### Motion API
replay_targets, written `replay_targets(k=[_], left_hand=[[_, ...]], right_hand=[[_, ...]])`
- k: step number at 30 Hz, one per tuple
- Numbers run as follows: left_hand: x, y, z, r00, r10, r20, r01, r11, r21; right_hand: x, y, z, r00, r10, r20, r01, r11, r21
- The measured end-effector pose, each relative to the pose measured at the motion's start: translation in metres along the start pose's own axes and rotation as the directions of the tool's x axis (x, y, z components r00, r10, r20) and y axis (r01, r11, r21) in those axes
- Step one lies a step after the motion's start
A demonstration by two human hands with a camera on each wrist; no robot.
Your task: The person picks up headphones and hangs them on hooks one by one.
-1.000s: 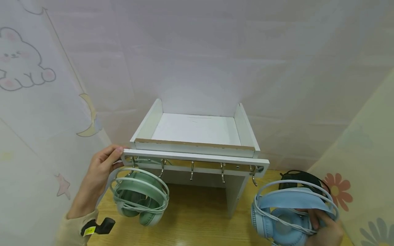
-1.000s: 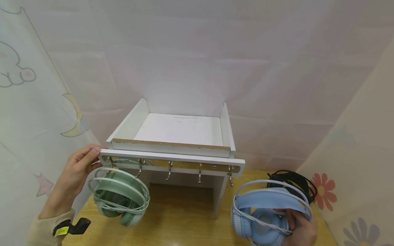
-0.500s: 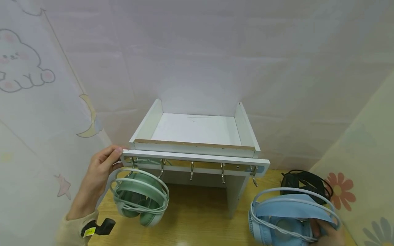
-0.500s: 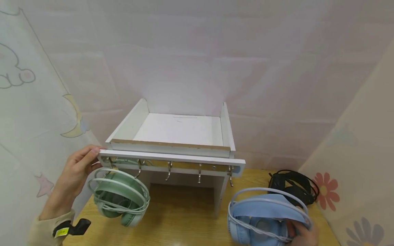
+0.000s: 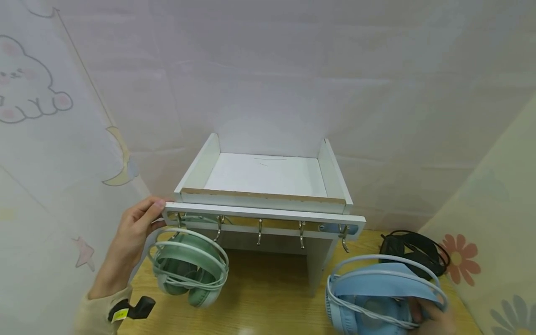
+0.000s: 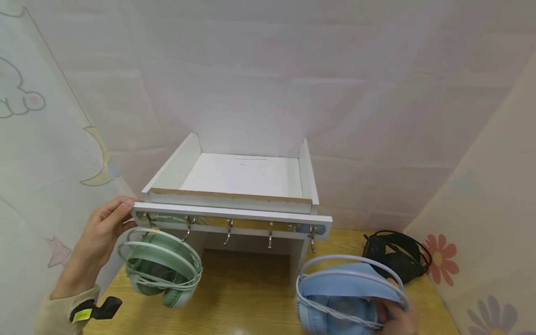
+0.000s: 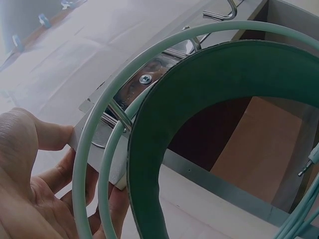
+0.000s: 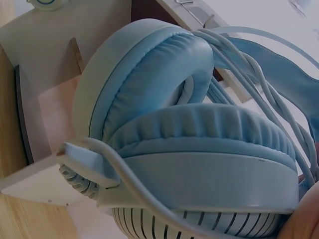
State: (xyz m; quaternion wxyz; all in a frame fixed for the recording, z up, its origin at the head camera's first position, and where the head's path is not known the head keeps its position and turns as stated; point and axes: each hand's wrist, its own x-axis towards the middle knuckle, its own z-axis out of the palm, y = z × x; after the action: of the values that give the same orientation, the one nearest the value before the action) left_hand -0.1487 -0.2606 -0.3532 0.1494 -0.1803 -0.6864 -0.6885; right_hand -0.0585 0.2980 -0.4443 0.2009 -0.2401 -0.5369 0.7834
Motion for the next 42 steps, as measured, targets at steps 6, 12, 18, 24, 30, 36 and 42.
replay_targets(k=[6, 12, 18, 24, 30, 36, 42], left_hand=[[-0.001, -0.002, 0.000, 1.000, 0.004, -0.007, -0.004, 1.000, -0.030], [0.000, 0.000, 0.000, 1.000, 0.010, 0.010, -0.010, 1.000, -0.013], [0.001, 0.002, 0.000, 1.000, 0.004, 0.016, -0.005, 1.000, 0.002], [0.000, 0.002, 0.000, 1.000, -0.004, 0.009, 0.004, 1.000, 0.010], [0.000, 0.001, 0.000, 1.000, 0.009, 0.010, -0.009, 1.000, -0.010], [0.002, 0.000, 0.001, 1.000, 0.023, 0.001, -0.023, 1.000, -0.021], [0.001, 0.000, 0.001, 1.000, 0.018, 0.000, -0.018, 1.000, -0.014]], right_hand=[[-0.022, 0.001, 0.034, 0.975, -0.132, -0.181, 0.165, 0.969, 0.185], [-0.017, 0.010, 0.031, 0.984, -0.154, -0.090, 0.170, 0.962, 0.212], [-0.025, 0.011, 0.038, 0.986, -0.144, -0.087, 0.162, 0.953, 0.257], [-0.026, 0.015, 0.043, 0.981, -0.145, -0.126, 0.174, 0.949, 0.265], [-0.029, 0.021, 0.049, 0.977, -0.179, -0.115, 0.202, 0.950, 0.239], [-0.034, 0.023, 0.057, 0.980, -0.197, -0.010, 0.189, 0.927, 0.325], [-0.036, 0.028, 0.067, 0.975, -0.185, -0.122, 0.220, 0.878, 0.426]])
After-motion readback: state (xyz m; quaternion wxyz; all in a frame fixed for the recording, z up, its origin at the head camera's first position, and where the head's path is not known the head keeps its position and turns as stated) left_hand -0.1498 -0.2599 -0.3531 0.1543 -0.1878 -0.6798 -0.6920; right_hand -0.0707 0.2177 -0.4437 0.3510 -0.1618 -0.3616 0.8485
